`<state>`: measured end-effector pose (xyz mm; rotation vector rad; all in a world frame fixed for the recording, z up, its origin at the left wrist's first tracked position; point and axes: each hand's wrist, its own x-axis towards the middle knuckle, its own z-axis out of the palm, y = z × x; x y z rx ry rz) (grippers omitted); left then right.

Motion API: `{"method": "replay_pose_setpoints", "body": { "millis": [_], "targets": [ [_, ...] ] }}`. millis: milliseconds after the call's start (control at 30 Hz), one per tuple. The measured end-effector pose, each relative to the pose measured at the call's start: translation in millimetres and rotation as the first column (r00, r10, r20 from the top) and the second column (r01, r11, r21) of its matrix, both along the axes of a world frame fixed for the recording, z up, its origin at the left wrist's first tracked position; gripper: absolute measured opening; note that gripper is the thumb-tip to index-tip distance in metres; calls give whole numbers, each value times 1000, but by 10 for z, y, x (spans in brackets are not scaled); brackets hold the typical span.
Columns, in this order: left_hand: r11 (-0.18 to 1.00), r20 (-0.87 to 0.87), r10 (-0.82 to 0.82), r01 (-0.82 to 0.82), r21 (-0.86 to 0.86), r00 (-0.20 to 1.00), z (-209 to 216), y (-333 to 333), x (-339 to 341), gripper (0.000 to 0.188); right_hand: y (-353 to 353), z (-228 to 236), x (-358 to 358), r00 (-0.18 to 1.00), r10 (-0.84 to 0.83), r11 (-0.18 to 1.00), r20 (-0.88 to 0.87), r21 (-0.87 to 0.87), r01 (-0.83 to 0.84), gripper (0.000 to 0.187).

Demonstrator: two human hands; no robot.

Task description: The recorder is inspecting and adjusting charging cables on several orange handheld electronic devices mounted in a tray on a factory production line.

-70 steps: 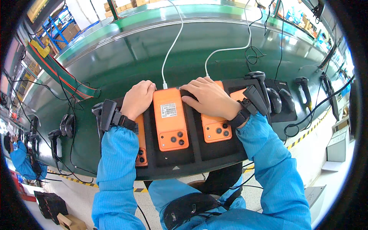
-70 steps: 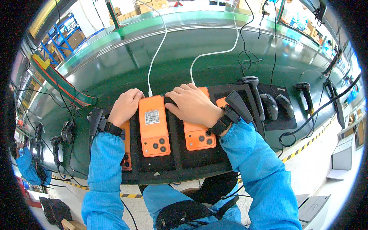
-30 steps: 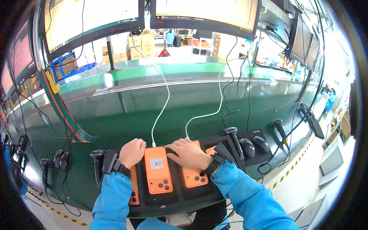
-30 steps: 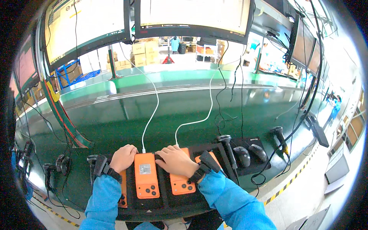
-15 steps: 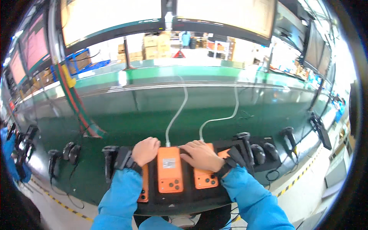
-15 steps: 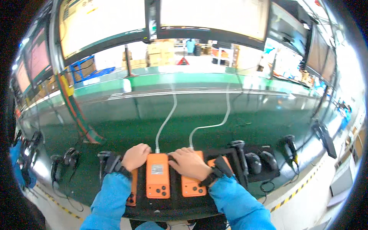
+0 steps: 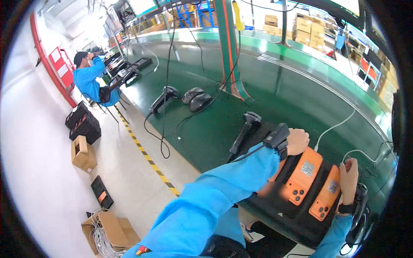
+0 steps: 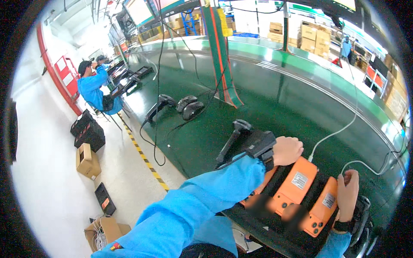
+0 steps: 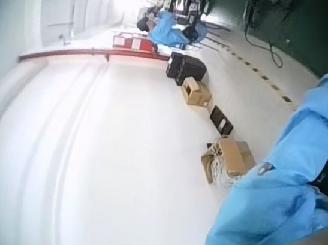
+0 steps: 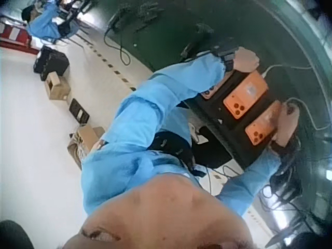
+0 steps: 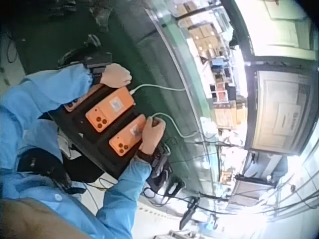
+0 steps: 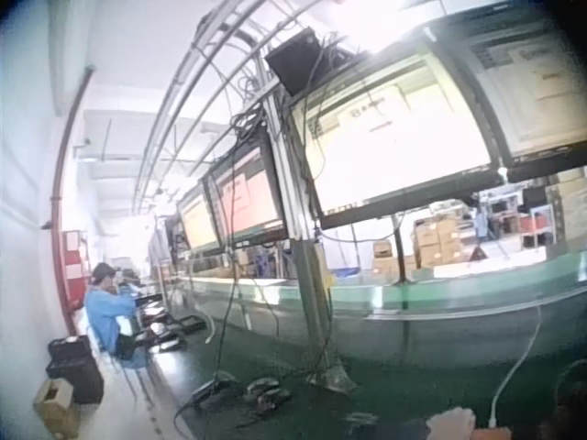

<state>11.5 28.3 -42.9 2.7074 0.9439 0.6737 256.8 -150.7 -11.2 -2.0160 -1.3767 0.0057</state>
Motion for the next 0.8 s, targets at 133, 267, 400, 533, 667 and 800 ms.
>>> {"method": "replay_pose_setpoints", "body": {
  "millis": [133,267,400,533,667,800],
  "targets": [
    [999,80,-27,28,-16,996,-10,4,-66,29,38,-268,284,999,14,999,-39,-36,-15,36],
    [997,242,19,1,-79,970,97,-130,26,31,83,-212,391,950,118,978,-291,-133,-162,45],
    [948,342,8,101,-301,940,200,-398,125,31,73,-243,511,950,158,982,-268,-54,-179,41],
    [930,409,-33,178,-322,912,230,-468,156,36,101,-214,451,933,146,982,-330,-68,-178,40],
    [928,603,-45,257,-269,796,151,-413,180,35,132,-296,439,920,201,979,-337,34,-202,39],
    [841,595,-45,351,-411,802,261,-368,128,27,130,-328,398,843,255,965,-473,65,-255,36]
  ]
}}
